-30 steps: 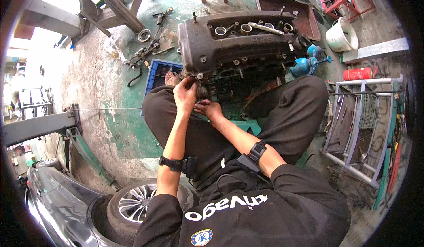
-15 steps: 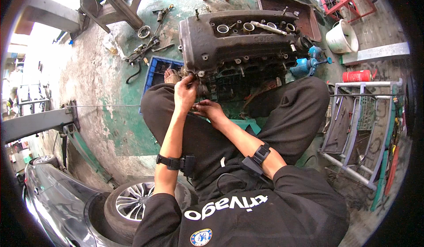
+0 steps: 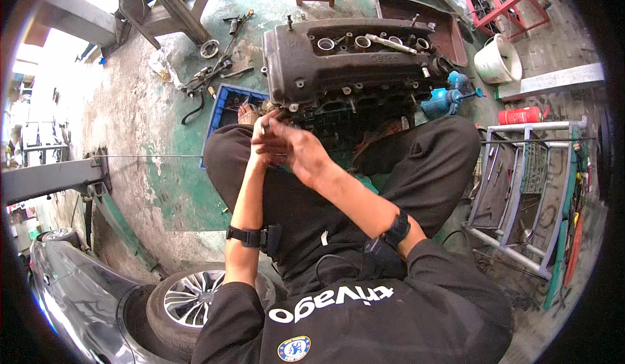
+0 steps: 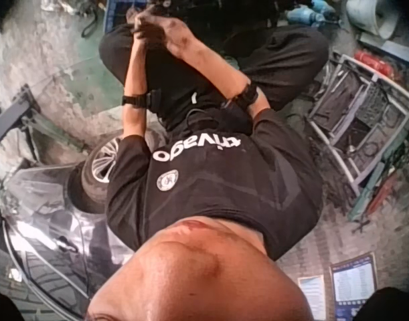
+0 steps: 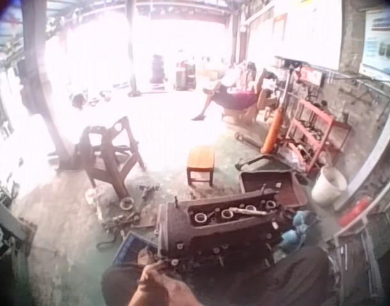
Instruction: The person sits on the floor and uses a wrench to loosen and remove bolts from a car engine block. They repeatedly position the wrench, turn it, and remove bolts by hand, placing them aside.
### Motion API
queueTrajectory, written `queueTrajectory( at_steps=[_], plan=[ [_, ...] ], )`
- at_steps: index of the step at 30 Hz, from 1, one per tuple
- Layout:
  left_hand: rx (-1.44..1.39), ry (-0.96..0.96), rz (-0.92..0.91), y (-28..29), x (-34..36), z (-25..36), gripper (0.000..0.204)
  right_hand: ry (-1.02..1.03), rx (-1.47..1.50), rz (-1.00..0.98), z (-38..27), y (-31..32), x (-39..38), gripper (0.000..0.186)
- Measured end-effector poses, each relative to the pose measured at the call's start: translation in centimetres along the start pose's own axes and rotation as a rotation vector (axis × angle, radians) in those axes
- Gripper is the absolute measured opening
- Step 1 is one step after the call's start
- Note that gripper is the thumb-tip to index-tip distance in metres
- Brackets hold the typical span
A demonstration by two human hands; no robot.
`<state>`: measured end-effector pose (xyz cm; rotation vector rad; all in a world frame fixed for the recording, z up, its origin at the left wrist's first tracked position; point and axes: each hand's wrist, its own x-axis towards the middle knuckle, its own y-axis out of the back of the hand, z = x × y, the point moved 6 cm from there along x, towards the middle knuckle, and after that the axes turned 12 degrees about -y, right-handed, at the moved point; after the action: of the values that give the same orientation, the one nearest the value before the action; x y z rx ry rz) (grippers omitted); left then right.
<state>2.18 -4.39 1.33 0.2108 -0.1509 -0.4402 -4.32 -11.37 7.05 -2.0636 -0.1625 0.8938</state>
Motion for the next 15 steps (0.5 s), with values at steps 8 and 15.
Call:
queueTrajectory(
  at_steps=[8, 15],
  plan=[
    [-0.581, 0.338, 0.124, -1.4, -0.5, -4.7, 0.038, -0.22, 0.188, 0.055, 1.3, 0.2, 1.8, 0.023],
    [-0.04, 0.247, -0.042, -0.4, -0.2, -3.1, 0.038, -0.179, 0.196, 0.066, 2.9, 1.1, 1.3, 0.019]
  ],
)
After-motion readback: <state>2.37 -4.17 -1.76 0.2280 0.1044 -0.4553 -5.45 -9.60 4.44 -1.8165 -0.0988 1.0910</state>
